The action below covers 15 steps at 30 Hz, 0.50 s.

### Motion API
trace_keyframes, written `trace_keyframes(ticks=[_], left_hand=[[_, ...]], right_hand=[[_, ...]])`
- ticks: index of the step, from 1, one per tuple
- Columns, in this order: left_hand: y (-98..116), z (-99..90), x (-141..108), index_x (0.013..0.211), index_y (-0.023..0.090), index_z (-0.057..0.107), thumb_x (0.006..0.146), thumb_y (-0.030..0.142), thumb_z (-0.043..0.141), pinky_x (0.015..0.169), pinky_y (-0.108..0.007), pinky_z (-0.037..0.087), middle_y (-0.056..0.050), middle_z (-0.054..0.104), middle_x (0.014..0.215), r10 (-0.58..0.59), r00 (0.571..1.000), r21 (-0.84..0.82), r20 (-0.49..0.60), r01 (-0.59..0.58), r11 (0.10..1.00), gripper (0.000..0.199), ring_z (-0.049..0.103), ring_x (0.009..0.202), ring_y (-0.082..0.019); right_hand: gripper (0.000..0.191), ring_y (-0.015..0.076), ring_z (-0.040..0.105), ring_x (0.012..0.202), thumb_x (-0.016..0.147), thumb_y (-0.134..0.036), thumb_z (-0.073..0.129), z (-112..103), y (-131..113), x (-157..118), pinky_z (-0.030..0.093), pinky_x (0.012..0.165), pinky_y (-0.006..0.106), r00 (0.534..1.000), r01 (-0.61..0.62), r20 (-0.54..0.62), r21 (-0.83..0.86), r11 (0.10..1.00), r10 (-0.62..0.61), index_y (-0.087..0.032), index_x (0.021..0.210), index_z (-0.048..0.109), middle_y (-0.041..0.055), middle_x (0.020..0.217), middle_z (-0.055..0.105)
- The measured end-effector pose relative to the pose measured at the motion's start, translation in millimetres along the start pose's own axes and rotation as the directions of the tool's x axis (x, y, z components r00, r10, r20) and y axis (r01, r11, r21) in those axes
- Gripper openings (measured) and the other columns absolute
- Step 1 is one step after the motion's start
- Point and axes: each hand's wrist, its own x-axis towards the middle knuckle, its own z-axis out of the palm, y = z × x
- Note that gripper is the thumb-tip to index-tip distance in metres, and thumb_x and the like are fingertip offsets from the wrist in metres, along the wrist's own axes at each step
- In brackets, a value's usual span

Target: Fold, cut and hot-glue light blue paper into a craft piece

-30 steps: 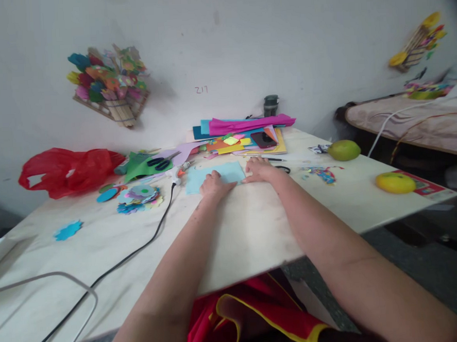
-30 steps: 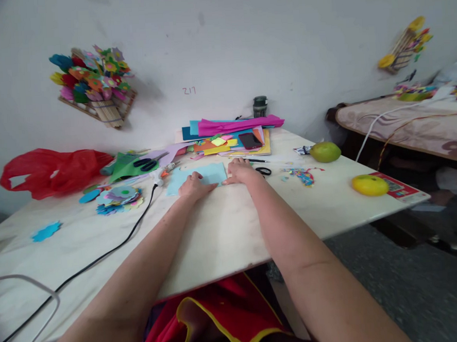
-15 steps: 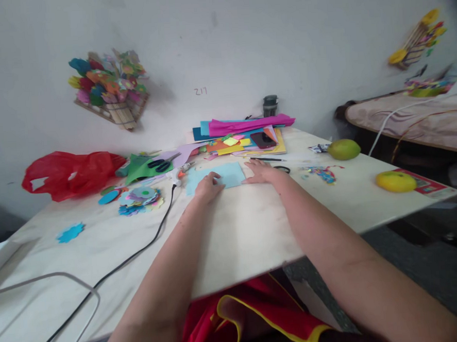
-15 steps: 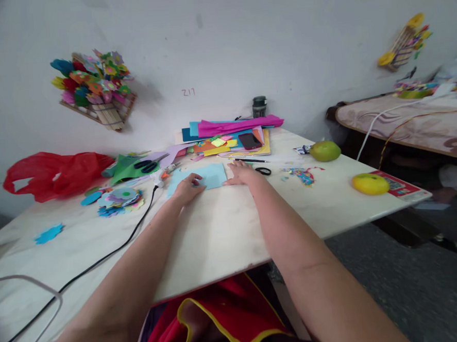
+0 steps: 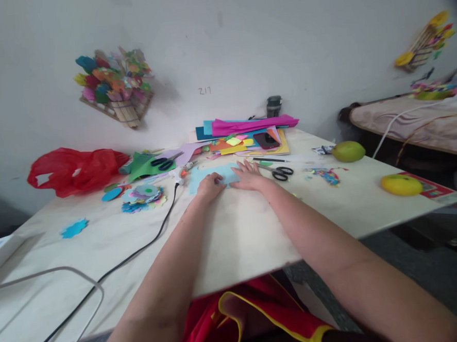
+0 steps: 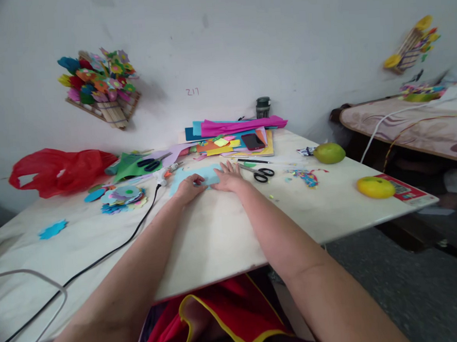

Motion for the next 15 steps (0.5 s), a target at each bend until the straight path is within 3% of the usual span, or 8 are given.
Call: trace_keyframes(ticks=[6,15], left_hand=[[-5.1,2.4,2.6,0.094,0.024,0.059,0.069,0.030,0.060,0.075,-0.024,0.045,0.000,0.062,0.093,0.023,1.000,-0.008,-0.010,-0.023,1.000,0.026,0.057,0.082,-0.014],[-9.1,-1.7,-3.4,0.100,0.027,0.059,0.070,0.021,0.055,0.081,-0.024,0.044,0.000,0.058,0.101,0.074,0.997,0.007,-0.018,-0.073,0.997,0.031,0.055,0.084,-0.013]], right_hand=[[0.078,0.0271,-0.014,0.132,0.077,-0.062,0.037,-3.2,10.4,-3.5,-0.006,0.104,0.050,0.994,-0.063,0.088,0.027,0.998,0.060,-0.027,0.141,0.012,0.0024,0.149,-0.002],[0.076,0.0296,-0.011,0.132,0.076,-0.064,0.036,-3.5,42.8,-5.2,-0.001,0.104,0.053,0.988,-0.061,0.147,0.059,0.996,0.052,-0.032,0.141,0.013,-0.0009,0.149,0.001]])
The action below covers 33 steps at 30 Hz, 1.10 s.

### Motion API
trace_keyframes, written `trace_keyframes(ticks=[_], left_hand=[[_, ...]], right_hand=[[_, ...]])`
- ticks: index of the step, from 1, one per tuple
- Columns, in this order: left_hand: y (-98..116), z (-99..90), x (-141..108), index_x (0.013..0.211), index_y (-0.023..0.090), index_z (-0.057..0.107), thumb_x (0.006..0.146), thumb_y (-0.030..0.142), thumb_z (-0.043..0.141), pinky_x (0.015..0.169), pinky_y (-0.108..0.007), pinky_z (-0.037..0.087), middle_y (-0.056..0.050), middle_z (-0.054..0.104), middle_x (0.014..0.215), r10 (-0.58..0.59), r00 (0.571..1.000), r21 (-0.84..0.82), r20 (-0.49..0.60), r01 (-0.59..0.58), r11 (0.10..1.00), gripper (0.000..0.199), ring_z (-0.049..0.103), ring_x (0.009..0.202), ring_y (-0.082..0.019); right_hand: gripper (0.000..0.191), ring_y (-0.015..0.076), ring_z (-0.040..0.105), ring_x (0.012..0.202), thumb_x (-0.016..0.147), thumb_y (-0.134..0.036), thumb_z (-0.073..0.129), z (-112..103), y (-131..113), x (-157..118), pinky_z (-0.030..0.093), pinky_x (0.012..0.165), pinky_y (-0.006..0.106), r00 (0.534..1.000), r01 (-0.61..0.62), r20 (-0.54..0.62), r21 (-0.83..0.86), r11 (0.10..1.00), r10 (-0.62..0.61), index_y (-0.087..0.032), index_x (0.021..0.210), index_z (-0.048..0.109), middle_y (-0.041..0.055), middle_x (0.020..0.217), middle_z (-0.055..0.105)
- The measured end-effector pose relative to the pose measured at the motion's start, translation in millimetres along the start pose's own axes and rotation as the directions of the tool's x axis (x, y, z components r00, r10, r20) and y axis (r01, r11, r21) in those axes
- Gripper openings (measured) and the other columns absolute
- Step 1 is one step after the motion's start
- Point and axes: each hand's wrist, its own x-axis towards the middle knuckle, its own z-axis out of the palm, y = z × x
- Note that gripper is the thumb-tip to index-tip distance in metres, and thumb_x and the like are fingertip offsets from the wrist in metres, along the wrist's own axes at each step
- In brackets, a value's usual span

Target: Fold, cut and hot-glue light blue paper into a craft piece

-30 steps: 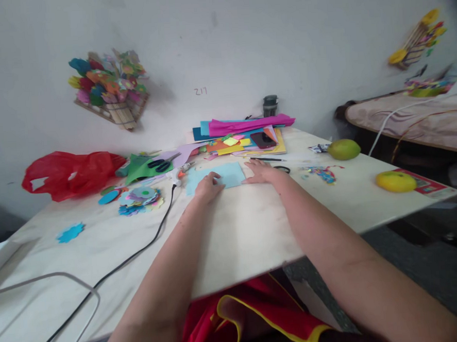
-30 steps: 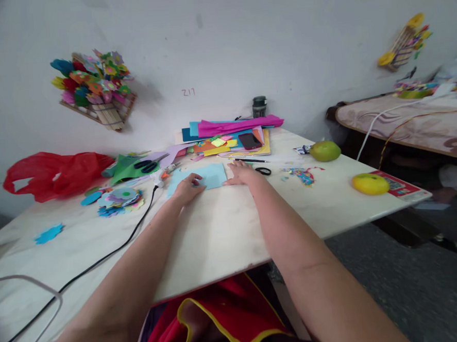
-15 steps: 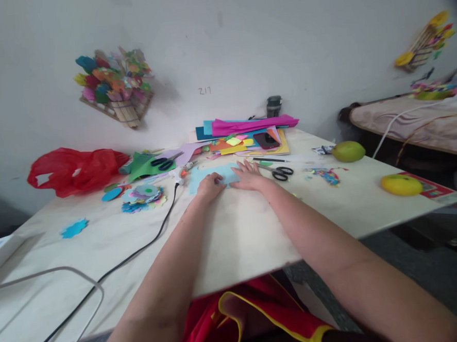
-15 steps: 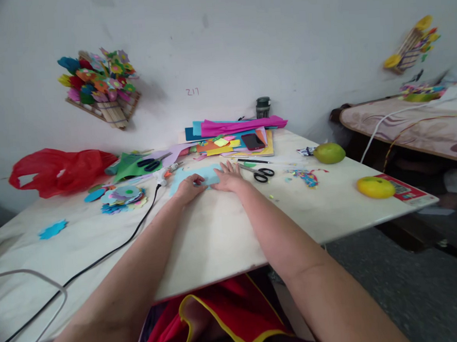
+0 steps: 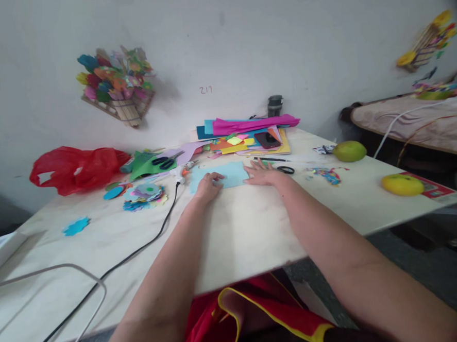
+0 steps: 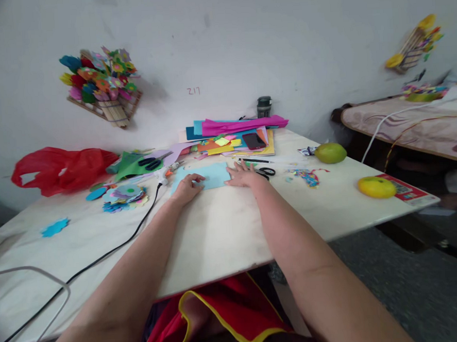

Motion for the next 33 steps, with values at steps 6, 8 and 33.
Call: trace_keyframes(ticks=[6,8,33], left_hand=[[0.0,-0.8,-6.7,0.115,0.033,0.053,0.072,0.040,0.054,0.098,-0.041,0.031,-0.005,0.047,0.124,-0.093,0.993,0.220,-0.069,0.106,0.970,0.043,0.033,0.122,-0.028],[-1.8,0.2,-7.1,0.122,0.032,0.046,0.073,0.045,0.050,0.104,-0.049,0.018,-0.004,0.035,0.137,-0.136,0.989,0.274,-0.061,0.147,0.950,0.051,0.014,0.132,-0.031],[33.3,14.6,-17.2,0.107,0.026,0.060,0.081,0.030,0.048,0.086,-0.029,0.044,-0.001,0.055,0.122,0.365,0.930,0.288,-0.029,-0.342,0.894,0.028,0.048,0.110,-0.017]], right_hand=[[0.076,0.0285,-0.013,0.132,0.077,-0.060,0.037,0.3,3.9,1.2,0.000,0.105,0.053,1.000,0.015,0.016,0.013,1.000,-0.015,-0.031,0.141,0.009,-0.0015,0.148,-0.001],[0.076,0.0283,-0.012,0.132,0.077,-0.060,0.037,0.7,4.2,1.5,0.001,0.105,0.053,1.000,0.022,0.015,0.016,1.000,-0.022,-0.031,0.141,0.009,-0.0012,0.148,0.000],[0.073,0.0269,-0.009,0.133,0.079,-0.058,0.036,-3.4,-0.4,-4.9,-0.002,0.106,0.048,1.000,0.006,0.009,0.021,1.000,-0.006,-0.028,0.141,0.013,-0.0017,0.148,0.001]])
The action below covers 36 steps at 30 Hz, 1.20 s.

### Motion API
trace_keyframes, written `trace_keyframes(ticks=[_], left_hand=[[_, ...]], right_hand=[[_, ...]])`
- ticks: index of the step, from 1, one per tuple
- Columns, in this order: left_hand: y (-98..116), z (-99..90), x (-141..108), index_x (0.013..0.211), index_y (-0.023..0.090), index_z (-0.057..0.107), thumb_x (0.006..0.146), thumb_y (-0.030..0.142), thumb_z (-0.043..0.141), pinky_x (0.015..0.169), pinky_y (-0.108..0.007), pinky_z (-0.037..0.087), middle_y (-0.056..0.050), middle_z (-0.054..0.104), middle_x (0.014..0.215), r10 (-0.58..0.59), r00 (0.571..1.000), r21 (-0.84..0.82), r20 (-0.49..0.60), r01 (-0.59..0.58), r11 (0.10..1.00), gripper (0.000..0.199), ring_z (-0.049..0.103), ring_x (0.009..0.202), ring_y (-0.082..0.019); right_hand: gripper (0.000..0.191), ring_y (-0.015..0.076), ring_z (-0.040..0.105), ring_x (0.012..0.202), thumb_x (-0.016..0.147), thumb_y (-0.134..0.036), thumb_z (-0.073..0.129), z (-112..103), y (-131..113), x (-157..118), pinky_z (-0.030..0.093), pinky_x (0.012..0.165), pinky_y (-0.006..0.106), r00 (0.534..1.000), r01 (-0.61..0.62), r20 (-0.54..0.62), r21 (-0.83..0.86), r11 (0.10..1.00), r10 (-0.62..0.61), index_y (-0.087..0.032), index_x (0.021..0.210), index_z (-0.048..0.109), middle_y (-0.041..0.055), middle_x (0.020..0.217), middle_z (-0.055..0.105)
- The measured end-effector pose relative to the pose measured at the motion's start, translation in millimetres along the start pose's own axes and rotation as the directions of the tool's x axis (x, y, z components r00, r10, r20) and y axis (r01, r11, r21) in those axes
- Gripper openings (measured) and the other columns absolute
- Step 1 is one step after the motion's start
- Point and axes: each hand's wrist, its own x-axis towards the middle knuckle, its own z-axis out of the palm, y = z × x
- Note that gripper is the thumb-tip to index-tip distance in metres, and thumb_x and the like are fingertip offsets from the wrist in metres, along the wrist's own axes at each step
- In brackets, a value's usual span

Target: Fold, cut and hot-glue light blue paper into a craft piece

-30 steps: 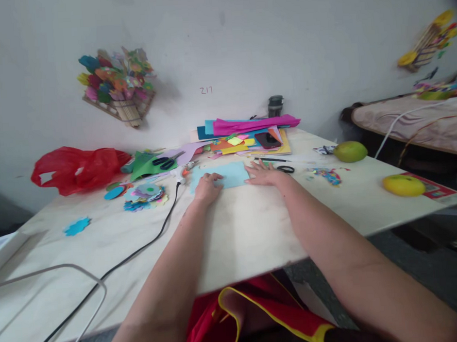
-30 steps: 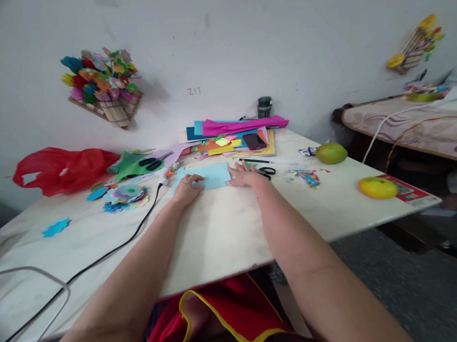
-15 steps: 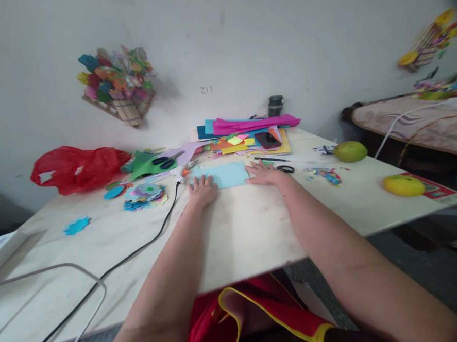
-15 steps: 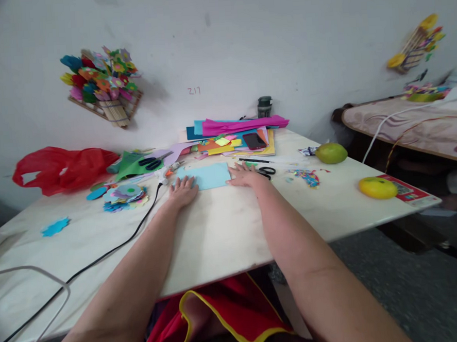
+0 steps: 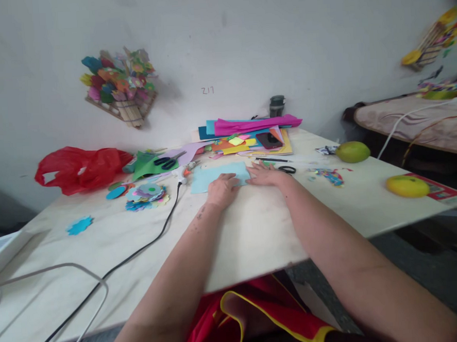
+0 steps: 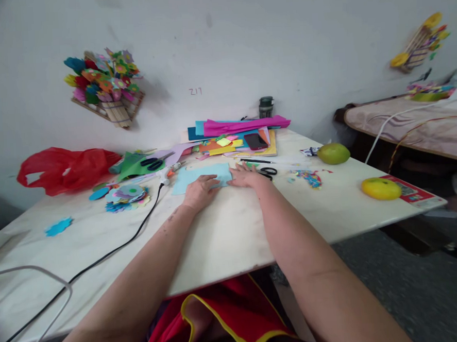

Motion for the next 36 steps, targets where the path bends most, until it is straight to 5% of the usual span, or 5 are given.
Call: trace_keyframes(ticks=[5,11,17,23,36], left_hand=[[-2.2,-2.9,2.3,0.080,0.024,0.068,0.078,0.024,0.052,0.067,-0.028,0.045,-0.002,0.065,0.090,-0.023,1.000,0.035,-0.018,0.024,0.999,0.016,0.054,0.091,-0.019],[-9.7,1.4,5.3,0.077,0.025,0.068,0.076,0.021,0.055,0.065,-0.026,0.043,-0.001,0.064,0.089,-0.076,0.997,-0.052,-0.033,0.075,0.996,0.013,0.053,0.090,-0.018],[-11.7,2.7,6.5,0.078,0.024,0.068,0.076,0.021,0.054,0.066,-0.025,0.043,-0.001,0.064,0.090,-0.079,0.996,-0.090,-0.029,0.076,0.993,0.014,0.053,0.090,-0.018],[-12.8,2.7,6.4,0.077,0.024,0.067,0.077,0.020,0.052,0.067,-0.025,0.042,-0.002,0.064,0.089,-0.031,0.998,-0.061,-0.049,0.028,0.998,0.016,0.052,0.088,-0.017],[-12.7,3.6,7.5,0.079,0.024,0.066,0.078,0.020,0.050,0.068,-0.023,0.042,-0.001,0.062,0.088,-0.044,0.998,-0.051,-0.049,0.041,0.998,0.016,0.052,0.089,-0.016]], right_hand=[[0.073,0.0284,-0.005,0.134,0.078,-0.058,0.037,1.0,0.6,1.0,0.002,0.106,0.051,1.000,-0.008,-0.014,0.002,1.000,0.008,-0.027,0.141,0.016,0.0009,0.148,0.004],[0.064,0.0309,0.014,0.132,0.077,-0.052,0.048,-0.7,-0.5,2.3,0.015,0.103,0.051,0.989,0.016,-0.145,-0.015,1.000,-0.018,-0.026,0.134,0.036,0.0051,0.145,0.022],[0.020,0.0163,0.059,0.090,0.075,-0.029,0.056,-9.6,-0.3,-0.8,0.039,0.080,0.025,0.924,0.187,-0.345,0.033,0.982,-0.164,-0.021,0.089,0.069,0.0021,0.092,0.068],[0.014,0.0154,0.058,0.084,0.068,-0.024,0.062,-10.8,-0.9,-1.5,0.035,0.076,0.025,0.886,0.310,-0.335,-0.082,0.947,-0.320,-0.024,0.079,0.071,-0.0015,0.082,0.069],[0.013,0.0155,0.057,0.081,0.071,-0.028,0.061,-2.9,-6.8,7.3,0.032,0.076,0.026,0.846,0.369,-0.344,-0.173,0.913,-0.408,-0.025,0.078,0.071,-0.0003,0.082,0.069]])
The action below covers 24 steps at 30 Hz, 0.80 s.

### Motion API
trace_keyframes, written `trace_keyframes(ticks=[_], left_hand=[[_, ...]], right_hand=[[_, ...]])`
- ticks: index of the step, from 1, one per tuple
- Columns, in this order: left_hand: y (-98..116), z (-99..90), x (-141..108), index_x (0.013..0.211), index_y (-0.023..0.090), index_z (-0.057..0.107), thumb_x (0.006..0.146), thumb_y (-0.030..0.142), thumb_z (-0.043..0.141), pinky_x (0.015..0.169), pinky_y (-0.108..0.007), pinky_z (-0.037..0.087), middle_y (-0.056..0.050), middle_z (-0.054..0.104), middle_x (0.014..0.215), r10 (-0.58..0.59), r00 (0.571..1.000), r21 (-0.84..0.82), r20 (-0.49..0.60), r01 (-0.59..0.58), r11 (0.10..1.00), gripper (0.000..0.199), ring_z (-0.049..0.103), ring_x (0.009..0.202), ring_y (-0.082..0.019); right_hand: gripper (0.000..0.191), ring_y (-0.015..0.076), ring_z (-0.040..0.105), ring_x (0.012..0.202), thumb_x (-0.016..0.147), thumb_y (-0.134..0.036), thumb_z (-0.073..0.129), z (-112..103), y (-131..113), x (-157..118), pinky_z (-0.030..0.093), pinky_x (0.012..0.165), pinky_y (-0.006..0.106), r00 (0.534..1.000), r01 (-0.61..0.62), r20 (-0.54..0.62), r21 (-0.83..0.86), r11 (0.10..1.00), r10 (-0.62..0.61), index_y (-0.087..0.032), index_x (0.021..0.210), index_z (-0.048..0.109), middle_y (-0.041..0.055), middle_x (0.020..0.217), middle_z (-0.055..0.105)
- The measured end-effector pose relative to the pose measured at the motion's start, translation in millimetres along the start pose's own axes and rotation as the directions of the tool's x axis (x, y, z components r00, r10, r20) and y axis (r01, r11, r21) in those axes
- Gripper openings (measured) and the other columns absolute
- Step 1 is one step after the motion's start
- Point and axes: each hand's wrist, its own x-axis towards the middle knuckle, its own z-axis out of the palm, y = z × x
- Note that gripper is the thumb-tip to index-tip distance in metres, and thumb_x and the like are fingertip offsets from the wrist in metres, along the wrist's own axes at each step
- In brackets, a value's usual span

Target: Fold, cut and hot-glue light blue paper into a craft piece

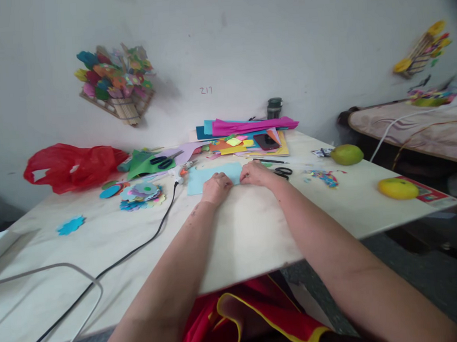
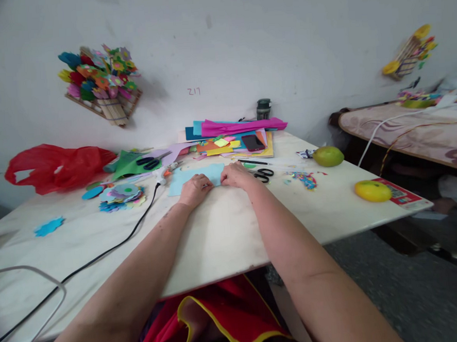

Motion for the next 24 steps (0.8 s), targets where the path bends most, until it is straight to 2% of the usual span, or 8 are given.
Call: trace_keyframes(ticks=[9,15,20,24], left_hand=[[-2.7,1.2,0.0,0.079,0.023,0.064,0.075,0.021,0.054,0.070,-0.025,0.043,-0.003,0.061,0.087,-0.009,1.000,-0.061,-0.026,0.007,0.998,0.011,0.053,0.086,-0.016],[-7.0,4.2,1.3,0.075,0.021,0.064,0.073,0.021,0.057,0.069,-0.024,0.043,-0.002,0.058,0.088,-0.011,0.999,-0.130,-0.044,0.005,0.992,0.008,0.055,0.081,-0.014],[-7.7,5.1,2.3,0.073,0.020,0.064,0.072,0.020,0.058,0.066,-0.023,0.043,-0.003,0.057,0.090,-0.015,0.999,-0.170,-0.039,0.009,0.985,0.006,0.055,0.078,-0.013],[-7.1,4.6,2.8,0.072,0.020,0.064,0.072,0.020,0.058,0.068,-0.023,0.044,-0.002,0.056,0.090,-0.025,0.999,-0.202,-0.029,0.019,0.979,0.006,0.055,0.077,-0.013]], right_hand=[[0.014,0.0132,0.057,0.079,0.072,-0.026,0.060,0.4,-1.6,-1.9,0.035,0.073,0.021,0.998,-0.055,0.033,0.092,0.994,0.052,-0.022,0.080,0.071,0.0006,0.083,0.068],[0.014,0.0119,0.057,0.076,0.070,-0.028,0.061,1.5,-1.4,-3.7,0.037,0.068,0.019,0.990,-0.135,0.071,0.176,0.975,0.125,-0.022,0.079,0.070,-0.0007,0.083,0.068],[0.012,0.0128,0.056,0.080,0.071,-0.025,0.062,-1.3,-9.9,-3.4,0.036,0.070,0.020,0.995,-0.100,0.020,0.176,0.979,0.098,-0.021,0.079,0.069,-0.0004,0.084,0.067],[0.010,0.0140,0.056,0.081,0.072,-0.025,0.061,-3.2,-14.8,-3.6,0.036,0.070,0.021,0.994,-0.110,0.040,0.156,0.982,0.105,-0.021,0.077,0.069,-0.0005,0.083,0.067]])
